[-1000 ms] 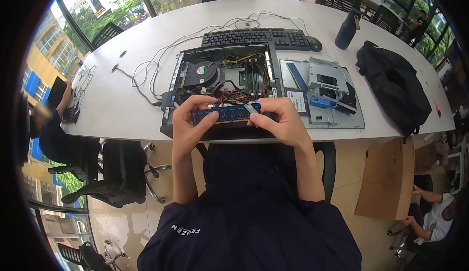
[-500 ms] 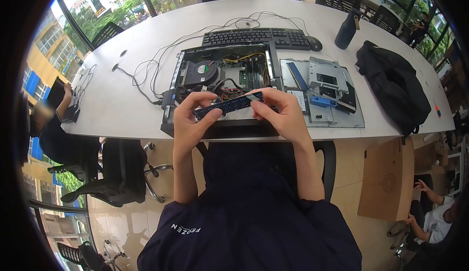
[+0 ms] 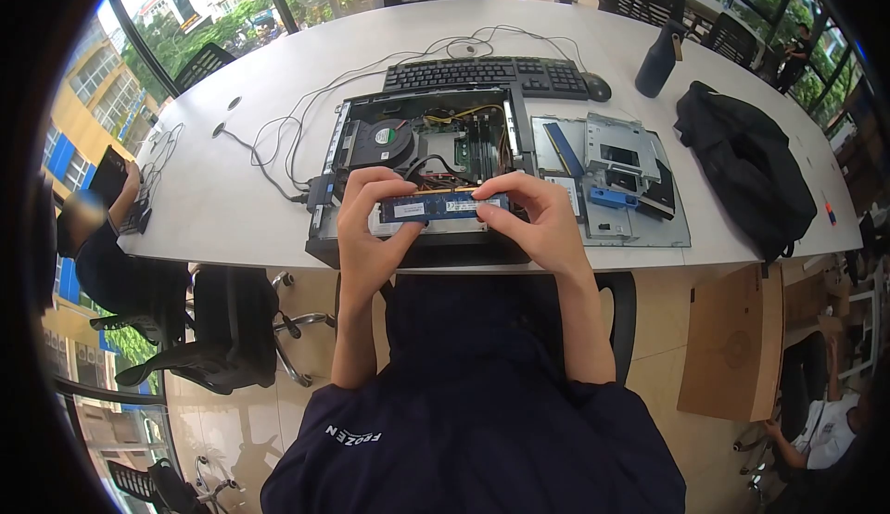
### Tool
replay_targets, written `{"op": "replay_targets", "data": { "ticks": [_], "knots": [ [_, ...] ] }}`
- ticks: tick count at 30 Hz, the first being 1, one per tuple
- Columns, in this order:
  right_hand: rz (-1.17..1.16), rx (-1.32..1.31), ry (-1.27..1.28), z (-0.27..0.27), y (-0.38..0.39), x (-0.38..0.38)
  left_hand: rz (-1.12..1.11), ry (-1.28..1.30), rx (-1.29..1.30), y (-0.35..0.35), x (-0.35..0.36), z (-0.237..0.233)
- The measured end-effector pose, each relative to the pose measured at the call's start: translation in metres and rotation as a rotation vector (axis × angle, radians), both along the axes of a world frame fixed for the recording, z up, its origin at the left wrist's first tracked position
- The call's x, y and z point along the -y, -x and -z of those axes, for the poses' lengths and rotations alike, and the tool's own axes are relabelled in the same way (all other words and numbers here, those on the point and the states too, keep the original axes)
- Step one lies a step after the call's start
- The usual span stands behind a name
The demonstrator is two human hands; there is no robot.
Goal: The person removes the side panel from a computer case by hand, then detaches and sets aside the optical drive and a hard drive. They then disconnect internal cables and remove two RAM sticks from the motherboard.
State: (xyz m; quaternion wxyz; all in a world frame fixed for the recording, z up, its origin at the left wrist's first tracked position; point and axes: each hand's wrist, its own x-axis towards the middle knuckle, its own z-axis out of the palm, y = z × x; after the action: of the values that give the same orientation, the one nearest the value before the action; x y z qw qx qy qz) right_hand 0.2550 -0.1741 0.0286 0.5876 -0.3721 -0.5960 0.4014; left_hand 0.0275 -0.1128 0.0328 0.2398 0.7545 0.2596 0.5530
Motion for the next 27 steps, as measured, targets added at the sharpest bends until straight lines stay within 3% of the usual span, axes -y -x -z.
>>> {"op": "replay_targets", "data": {
  "ticks": [8, 11, 13, 24, 27],
  "knots": [
    [0.108, -0.051, 0.013, -0.011, 0.01, 0.002, 0.007, -0.067, -0.233, 0.005, 0.005, -0.01],
    [0.138, -0.156, 0.034, -0.013, 0.014, 0.003, 0.109, -0.029, -0.249, 0.01, 0.001, -0.006],
    [0.136, -0.121, 0.038, -0.01, 0.012, 0.001, 0.169, 0.11, -0.2, 0.01, 0.001, -0.007],
    [0.126, 0.273, -0.017, -0.013, 0.014, 0.002, 0.205, 0.14, -0.284, 0.006, 0.006, -0.013],
    [0.109, 0.303, 0.111, -0.02, 0.016, 0.004, 0.206, 0.125, -0.225, 0.012, -0.003, -0.002]
  ]
}}
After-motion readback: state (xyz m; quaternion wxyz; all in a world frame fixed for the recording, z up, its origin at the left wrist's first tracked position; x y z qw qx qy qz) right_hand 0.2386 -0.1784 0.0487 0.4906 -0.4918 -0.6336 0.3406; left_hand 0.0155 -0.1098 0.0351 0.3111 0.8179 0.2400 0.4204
